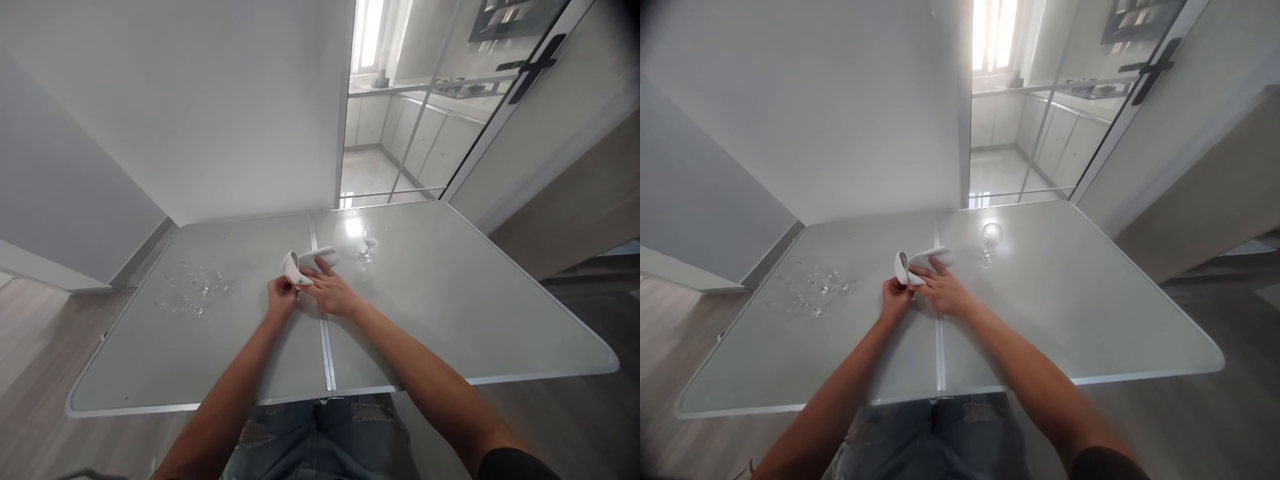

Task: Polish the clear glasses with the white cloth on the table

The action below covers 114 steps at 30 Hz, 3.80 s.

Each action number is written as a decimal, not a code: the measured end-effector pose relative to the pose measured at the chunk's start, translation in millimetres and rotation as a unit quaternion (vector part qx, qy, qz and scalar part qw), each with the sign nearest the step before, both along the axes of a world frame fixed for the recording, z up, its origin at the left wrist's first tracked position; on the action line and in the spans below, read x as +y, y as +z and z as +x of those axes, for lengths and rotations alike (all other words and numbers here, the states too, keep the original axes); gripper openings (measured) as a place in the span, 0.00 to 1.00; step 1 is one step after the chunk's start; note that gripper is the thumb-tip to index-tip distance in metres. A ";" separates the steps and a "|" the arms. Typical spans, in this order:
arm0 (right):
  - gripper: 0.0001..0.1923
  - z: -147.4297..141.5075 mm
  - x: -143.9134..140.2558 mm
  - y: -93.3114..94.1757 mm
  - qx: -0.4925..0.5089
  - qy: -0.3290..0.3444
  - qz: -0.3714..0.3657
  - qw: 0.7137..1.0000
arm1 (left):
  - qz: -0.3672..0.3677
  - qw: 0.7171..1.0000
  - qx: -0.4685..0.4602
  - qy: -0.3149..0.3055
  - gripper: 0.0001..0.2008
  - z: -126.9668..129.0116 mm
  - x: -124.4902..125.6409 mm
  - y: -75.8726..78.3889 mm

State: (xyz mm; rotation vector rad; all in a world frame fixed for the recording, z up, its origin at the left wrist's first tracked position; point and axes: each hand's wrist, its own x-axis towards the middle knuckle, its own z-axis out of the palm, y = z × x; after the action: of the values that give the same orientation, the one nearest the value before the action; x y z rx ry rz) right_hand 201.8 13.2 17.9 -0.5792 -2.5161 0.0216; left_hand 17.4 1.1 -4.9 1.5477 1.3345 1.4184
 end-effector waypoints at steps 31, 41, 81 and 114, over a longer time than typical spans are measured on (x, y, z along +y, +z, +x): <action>0.12 -48.1 -5.9 5.1 0.622 -0.040 -0.489 0.610 | 0.027 0.990 -0.139 -0.006 0.18 1.1 10.7 -1.9; 0.11 -40.0 -5.2 -18.6 0.356 -0.170 -0.404 0.825 | 0.050 0.995 -0.070 -0.041 0.11 -0.5 10.1 -2.2; 0.08 -40.2 -19.1 -1.2 0.379 -0.160 -0.452 0.792 | -0.017 0.916 -0.370 -0.156 0.30 -0.9 7.0 13.2; 0.08 -36.2 -14.7 3.0 0.377 -0.101 -0.503 0.771 | 0.037 0.927 -0.334 -0.163 0.29 -6.7 7.5 14.5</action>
State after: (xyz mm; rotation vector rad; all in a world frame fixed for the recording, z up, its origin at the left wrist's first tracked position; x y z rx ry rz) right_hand 165.6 -1.5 20.9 -0.9780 -1.4579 1.3070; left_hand 10.7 8.6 9.7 1.0983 0.5896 1.5831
